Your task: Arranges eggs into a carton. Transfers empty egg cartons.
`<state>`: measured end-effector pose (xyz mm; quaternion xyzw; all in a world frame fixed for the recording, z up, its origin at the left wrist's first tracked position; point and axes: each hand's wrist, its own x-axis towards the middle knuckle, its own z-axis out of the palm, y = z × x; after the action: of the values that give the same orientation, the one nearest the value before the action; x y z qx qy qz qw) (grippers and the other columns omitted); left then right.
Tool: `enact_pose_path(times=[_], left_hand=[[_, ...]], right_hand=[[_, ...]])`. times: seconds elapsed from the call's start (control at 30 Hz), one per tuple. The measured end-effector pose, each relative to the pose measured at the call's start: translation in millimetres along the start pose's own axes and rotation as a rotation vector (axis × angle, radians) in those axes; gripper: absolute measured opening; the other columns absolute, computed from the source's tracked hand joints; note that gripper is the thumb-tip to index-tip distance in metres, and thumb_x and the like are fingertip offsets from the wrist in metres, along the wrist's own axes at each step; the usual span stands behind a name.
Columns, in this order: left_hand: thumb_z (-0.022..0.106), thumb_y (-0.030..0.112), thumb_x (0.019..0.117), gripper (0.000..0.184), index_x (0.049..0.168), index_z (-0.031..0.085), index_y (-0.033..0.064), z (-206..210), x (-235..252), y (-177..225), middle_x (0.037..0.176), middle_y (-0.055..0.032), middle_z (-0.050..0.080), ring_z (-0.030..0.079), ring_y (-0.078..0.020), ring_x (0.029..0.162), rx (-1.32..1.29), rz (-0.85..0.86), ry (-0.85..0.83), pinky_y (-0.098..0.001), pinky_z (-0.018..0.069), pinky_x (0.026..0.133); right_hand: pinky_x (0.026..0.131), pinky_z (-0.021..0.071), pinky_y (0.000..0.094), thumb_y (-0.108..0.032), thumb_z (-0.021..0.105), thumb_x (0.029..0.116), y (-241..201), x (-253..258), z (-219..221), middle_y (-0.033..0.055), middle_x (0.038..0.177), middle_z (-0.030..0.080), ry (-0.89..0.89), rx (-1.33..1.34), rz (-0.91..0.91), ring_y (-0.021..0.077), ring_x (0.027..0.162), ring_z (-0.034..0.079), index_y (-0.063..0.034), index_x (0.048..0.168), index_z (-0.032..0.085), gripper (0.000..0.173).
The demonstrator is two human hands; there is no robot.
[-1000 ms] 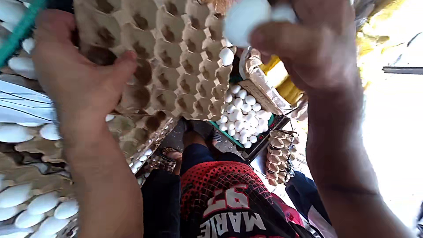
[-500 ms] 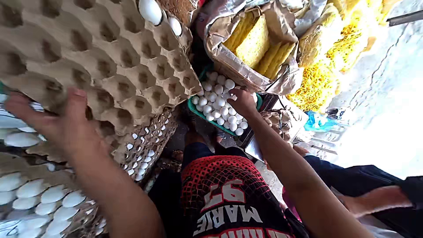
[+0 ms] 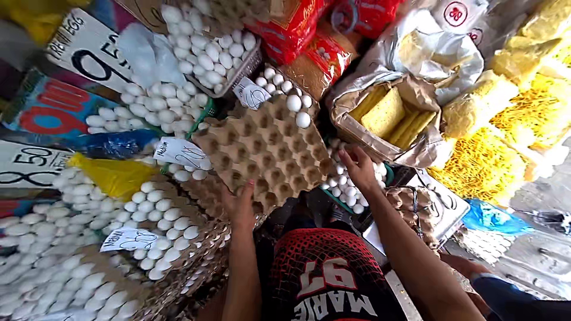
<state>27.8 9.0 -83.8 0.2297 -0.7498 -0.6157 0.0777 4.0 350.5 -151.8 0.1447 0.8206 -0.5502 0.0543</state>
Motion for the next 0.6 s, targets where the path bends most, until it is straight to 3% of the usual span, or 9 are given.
enact_pose_path(times=[0.07,0.1,0.17,0.3,0.4,0.5,0.6], left_hand=[[0.082,0.017,0.0853,0.086,0.154,0.033,0.0034,13.6,-20.3,-6.8,0.138,-0.0154,0.058,0.062,-0.0218,0.121,-0.009,-0.049,-0.057,-0.042,0.0569,0.101],[0.081,0.016,0.085,0.087,0.154,0.03,0.0015,22.3,-31.1,-8.5,0.138,-0.0169,0.057,0.062,-0.0217,0.122,-0.013,-0.061,-0.074,-0.041,0.0563,0.101],[0.082,0.015,0.0833,0.091,0.155,0.028,-0.0012,36.8,-50.2,-14.1,0.141,-0.0184,0.055,0.061,-0.0213,0.124,-0.012,-0.047,-0.081,-0.0398,0.0558,0.103],[0.082,0.017,0.0824,0.094,0.155,0.026,-0.0047,49.9,-66.4,-21.8,0.141,-0.0196,0.054,0.061,-0.0192,0.125,0.017,0.045,-0.051,-0.0353,0.0542,0.105],[0.082,0.017,0.0819,0.095,0.155,0.025,-0.0053,48.2,-69.5,-23.5,0.142,-0.0202,0.053,0.06,-0.0179,0.125,0.036,0.097,-0.04,-0.0333,0.0531,0.105],[0.081,0.016,0.081,0.098,0.156,0.022,-0.0064,46.6,-72.5,-21.3,0.145,-0.0209,0.05,0.057,-0.0162,0.128,0.023,0.124,-0.032,-0.0291,0.0503,0.107],[0.081,0.014,0.0811,0.096,0.156,0.023,-0.0056,46.2,-75.2,-24.3,0.144,-0.0208,0.051,0.058,-0.0167,0.128,-0.017,0.11,-0.01,-0.0296,0.0511,0.106]], right_hand=[[0.093,0.0598,0.0459,-0.056,0.061,0.0981,-30.7,3.6,-0.1,0.0131,0.12,0.071,-0.09,0.365,0.084,0.0227,0.106,0.071,-0.0102,0.144,0.054,0.065],[0.094,0.0574,0.0472,-0.059,0.066,0.0938,-41.1,8.3,-1.6,0.0139,0.121,0.07,-0.116,0.379,0.113,0.0231,0.107,0.069,-0.0121,0.146,0.052,0.072],[0.094,0.0573,0.0514,-0.067,0.07,0.0858,-44.6,18.0,-2.8,0.0132,0.122,0.069,-0.091,0.241,0.101,0.0242,0.107,0.069,-0.0142,0.144,0.054,0.081],[0.084,0.0576,0.0574,-0.073,0.064,0.0876,-37.6,14.4,-4.9,0.0124,0.107,0.073,0.079,0.027,0.026,0.0274,0.094,0.071,-0.0173,0.136,0.063,0.073],[0.085,0.0565,0.0584,-0.079,0.058,0.0867,-44.5,11.5,-7.3,0.0066,0.103,0.075,0.142,-0.07,0.046,0.0247,0.094,0.071,-0.0235,0.127,0.07,0.069],[0.064,0.0527,0.06,-0.087,0.053,0.0821,-55.2,3.9,-8.8,0.0084,0.084,0.07,0.179,-0.104,0.038,0.0285,0.074,0.067,-0.0254,0.115,0.072,0.072],[0.051,0.0464,0.0561,-0.088,0.039,0.0867,-60.0,-4.9,-3.9,0.0087,0.069,0.061,0.217,-0.13,0.005,0.0292,0.06,0.06,-0.023,0.099,0.069,0.073]])
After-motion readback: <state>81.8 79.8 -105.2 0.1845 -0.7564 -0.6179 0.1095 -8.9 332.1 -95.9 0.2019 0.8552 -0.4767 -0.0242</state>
